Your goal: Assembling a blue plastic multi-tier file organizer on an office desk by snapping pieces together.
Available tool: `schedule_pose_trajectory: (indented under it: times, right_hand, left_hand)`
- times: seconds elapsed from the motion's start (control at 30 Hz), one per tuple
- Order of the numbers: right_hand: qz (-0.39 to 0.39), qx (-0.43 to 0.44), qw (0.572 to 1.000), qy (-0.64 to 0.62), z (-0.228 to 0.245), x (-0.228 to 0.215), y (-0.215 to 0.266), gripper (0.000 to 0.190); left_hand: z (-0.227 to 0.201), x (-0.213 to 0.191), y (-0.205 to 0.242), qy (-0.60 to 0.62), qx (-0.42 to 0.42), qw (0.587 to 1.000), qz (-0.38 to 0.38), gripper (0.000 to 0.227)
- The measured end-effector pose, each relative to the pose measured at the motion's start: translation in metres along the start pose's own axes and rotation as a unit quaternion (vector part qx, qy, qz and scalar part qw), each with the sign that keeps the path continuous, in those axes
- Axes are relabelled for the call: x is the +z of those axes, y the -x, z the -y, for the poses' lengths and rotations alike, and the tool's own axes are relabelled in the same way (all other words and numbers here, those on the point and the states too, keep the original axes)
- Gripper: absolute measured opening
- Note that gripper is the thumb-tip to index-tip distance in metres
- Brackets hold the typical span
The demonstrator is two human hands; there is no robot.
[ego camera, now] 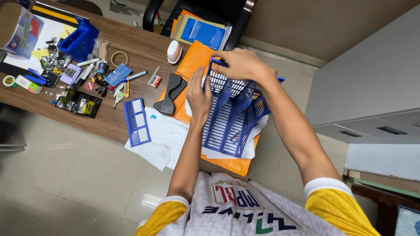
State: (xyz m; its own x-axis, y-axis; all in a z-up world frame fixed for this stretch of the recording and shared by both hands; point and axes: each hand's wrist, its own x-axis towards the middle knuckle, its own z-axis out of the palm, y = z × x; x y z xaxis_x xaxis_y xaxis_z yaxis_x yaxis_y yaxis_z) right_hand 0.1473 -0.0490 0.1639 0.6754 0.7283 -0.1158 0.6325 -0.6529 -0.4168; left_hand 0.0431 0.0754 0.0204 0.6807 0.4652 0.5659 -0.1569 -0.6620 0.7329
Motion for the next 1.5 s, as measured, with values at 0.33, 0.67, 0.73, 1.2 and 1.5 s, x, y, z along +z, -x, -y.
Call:
schedule_pose_trajectory:
  times: [0.33, 0.67, 0.73, 1.2, 1.5]
  right_hand:
    - [-0.049, -0.04, 0.998, -0.015, 0.003, 0.037, -0.025, 0.02]
    - [-0.126, -0.063, 0.99, 0.02, 0.007, 0.058, -0.027, 0.016]
    - [-0.104, -0.052, 0.993, -0.005, 0.013, 0.046, -0.023, 0.017]
    - [-0.044, -0.052, 0.997, -0.046, -0.006, 0.056, -0.035, 0.033]
    - [-0.006, 0.018, 0.999, -0.033, -0.001, 0.05, -0.024, 0.049]
  left_hand:
    - [0.012, 0.013, 0.007, 0.108, -0.031, 0.994, 0.002, 0.03]
    - [0.014, 0.012, 0.009, 0.133, -0.065, 0.989, -0.013, 0.03]
    - [0.014, 0.013, 0.01, 0.127, -0.04, 0.991, -0.019, 0.031]
    - [0.005, 0.01, 0.005, 0.12, -0.009, 0.992, -0.031, 0.032]
    - [0.011, 0.004, 0.003, 0.121, -0.038, 0.992, 0.001, 0.031]
